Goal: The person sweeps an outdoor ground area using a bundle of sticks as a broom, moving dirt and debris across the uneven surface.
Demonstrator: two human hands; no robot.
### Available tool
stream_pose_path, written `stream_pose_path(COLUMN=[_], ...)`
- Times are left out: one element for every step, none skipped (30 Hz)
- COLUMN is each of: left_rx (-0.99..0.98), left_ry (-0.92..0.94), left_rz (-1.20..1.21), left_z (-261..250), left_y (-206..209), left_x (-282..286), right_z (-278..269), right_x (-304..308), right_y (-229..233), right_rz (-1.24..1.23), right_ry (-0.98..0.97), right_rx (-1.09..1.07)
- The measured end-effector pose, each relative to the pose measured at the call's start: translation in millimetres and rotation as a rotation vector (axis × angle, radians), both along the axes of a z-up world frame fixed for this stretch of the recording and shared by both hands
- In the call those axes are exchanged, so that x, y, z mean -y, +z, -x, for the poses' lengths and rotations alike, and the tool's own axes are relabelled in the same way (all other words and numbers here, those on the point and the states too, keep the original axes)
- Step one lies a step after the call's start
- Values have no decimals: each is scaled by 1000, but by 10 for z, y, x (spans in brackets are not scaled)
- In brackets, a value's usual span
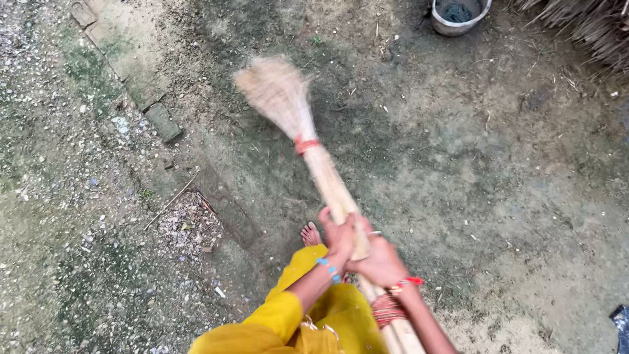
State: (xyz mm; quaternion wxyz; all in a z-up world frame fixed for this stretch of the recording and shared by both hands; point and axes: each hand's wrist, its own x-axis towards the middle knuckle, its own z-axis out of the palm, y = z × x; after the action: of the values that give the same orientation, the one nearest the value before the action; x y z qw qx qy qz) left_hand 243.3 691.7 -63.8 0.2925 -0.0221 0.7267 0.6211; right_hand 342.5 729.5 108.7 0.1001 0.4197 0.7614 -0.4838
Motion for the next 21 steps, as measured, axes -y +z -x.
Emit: stream_pose_path(left_rx=[390, 492, 593, 579, 565, 566, 568, 422, 276, 128, 138, 149, 161, 231, 299, 316, 331, 379, 299, 364, 324], left_ry=[33, -21, -75, -127, -179, -188, -197, -212, -227, -240, -205, -165, -125, -69, -12, 85, 214, 329, 259, 319, 389], left_rz=[-401, -510, -620, -566, -512, -526, -539, -465, -392, -318, -266, -212, -159, -312, -466, -407, -448, -372, -247, -115, -51], left_z=[-96, -152, -196, -222, -231, -218, -211, -146, -26, 116, 259, 414, 591, 795, 998, 1191, 1283, 1330, 1419, 1395, 1342], left_y=[124, 241, 335, 393, 416, 406, 360, 271, 138, -39, -236, -430, -616, -827, -1023, -1157, -1229, -1246, -1228, -1177, -1105], left_x=[-268, -540, -797, -1060, -1335, -1621, -1896, -2159, -2380, -2516, -2572, -2589, -2568, -2338, -1990, -1597, -1141, -754, -309, 63, 369], right_z=[-41, -85, -131, -186, -210, -189, -147, -50, 88, 266, 469, 649, 840, 1030, 1258, 1457, 1613, 1661, 1700, 1771, 1761], right_x=[-183, -369, -554, -758, -979, -1198, -1418, -1635, -1799, -1925, -2029, -2081, -2035, -1888, -1653, -1381, -1107, -808, -578, -360, -160], right_y=[-20, -44, -66, -79, -86, -92, -87, -87, -107, -148, -198, -252, -345, -472, -618, -729, -802, -831, -834, -838, -805], right_rz=[-26, -62, -98, -94, -89, -115, -141, -171, -201, -248, -296, -343, -274, -197, -159, -83, -125, -69, 0, 33, 65], right_ry=[-41, -79, -117, -161, -204, -243, -282, -271, -260, -214, -167, -115, -76, -33, -7, -16, 72, 128, 147, 281, 415], right_rx=[-26, -28, -30, 0, 30, 79, 129, 124, 119, 176, 232, 290, 219, 153, 36, -151, 173, 97, 123, 141, 155])
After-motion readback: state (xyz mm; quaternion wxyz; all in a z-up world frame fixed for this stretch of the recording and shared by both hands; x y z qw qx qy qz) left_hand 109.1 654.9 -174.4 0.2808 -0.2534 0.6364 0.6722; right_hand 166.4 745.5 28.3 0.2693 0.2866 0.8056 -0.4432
